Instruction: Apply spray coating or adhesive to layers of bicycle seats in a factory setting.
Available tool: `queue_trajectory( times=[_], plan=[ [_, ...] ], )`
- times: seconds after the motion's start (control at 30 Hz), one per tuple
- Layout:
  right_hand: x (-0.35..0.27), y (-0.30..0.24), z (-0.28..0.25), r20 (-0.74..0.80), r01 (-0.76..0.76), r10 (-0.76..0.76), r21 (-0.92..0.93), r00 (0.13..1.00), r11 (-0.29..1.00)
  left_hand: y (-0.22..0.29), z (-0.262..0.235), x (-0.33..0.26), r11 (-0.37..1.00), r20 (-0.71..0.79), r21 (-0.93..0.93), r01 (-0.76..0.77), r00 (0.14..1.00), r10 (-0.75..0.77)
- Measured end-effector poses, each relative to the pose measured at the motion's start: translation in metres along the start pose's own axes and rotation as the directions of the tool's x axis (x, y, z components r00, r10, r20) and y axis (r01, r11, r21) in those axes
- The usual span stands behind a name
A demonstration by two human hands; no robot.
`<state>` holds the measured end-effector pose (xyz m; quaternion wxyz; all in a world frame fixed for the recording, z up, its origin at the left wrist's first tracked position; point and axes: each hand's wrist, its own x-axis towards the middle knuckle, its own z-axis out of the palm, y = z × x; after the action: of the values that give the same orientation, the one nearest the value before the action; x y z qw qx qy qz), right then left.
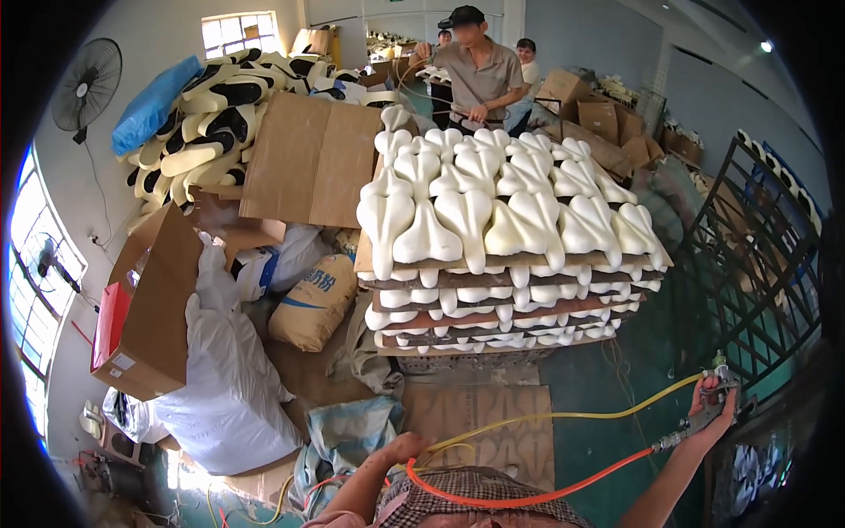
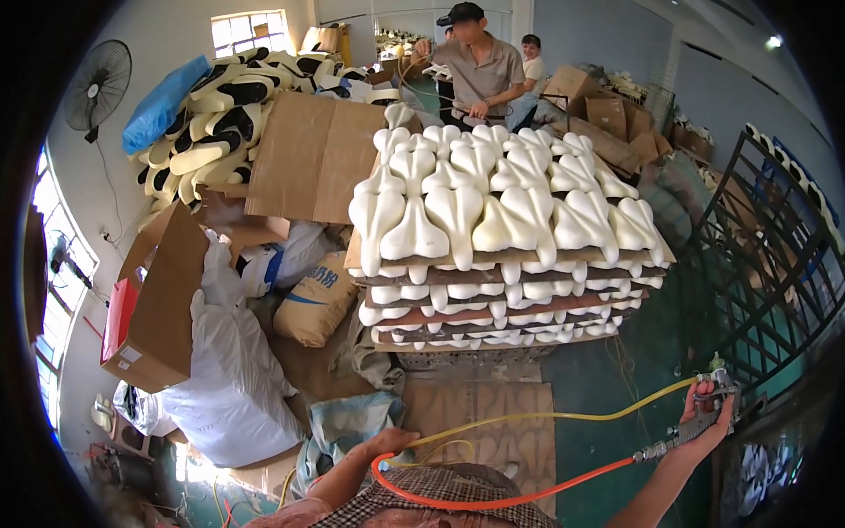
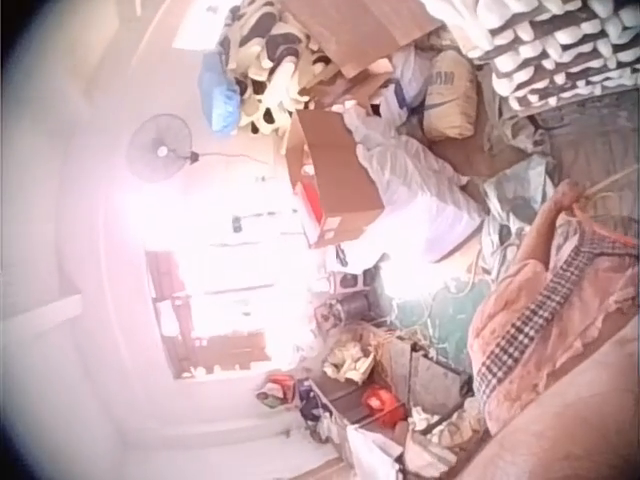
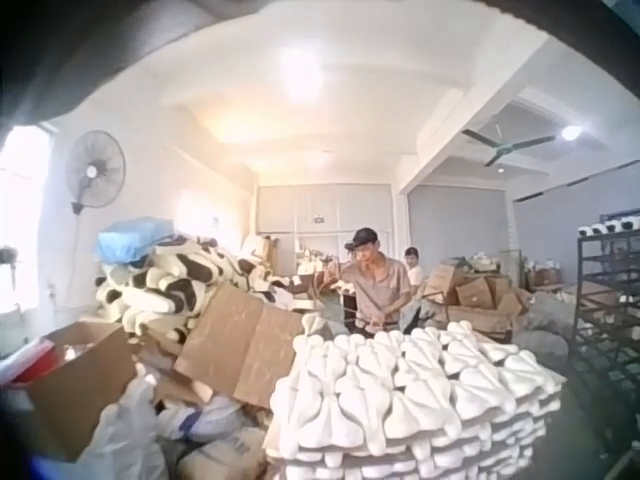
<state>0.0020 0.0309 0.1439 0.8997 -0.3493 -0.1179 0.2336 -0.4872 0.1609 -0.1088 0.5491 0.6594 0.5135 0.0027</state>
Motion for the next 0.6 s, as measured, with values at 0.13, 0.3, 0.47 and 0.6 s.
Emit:
queue_trajectory(
  times=[0.13,0.3,0.47,0.6],
  plan=[
    [0.005,0.007,-0.001,0.131,0.018,-0.020,0.016,0.991,1.000,-0.017,0.001,0.016,0.997,0.046,-0.025,0.077,0.996,-0.076],
    [0.001,0.006,-0.001,0.081,0.008,-0.007,-0.010,0.997,1.000,-0.014,-0.001,0.009,0.991,0.046,-0.079,0.104,0.994,-0.100],
    [-0.002,0.004,0.000,0.034,0.008,-0.007,-0.012,0.999,1.000,-0.010,-0.002,0.004,0.999,0.040,-0.029,0.036,0.999,-0.035],
    [-0.009,0.001,0.008,0.066,0.041,-0.038,-0.048,0.997,0.998,-0.016,0.001,0.012,0.989,0.046,-0.060,0.135,0.990,-0.132]
  ],
)
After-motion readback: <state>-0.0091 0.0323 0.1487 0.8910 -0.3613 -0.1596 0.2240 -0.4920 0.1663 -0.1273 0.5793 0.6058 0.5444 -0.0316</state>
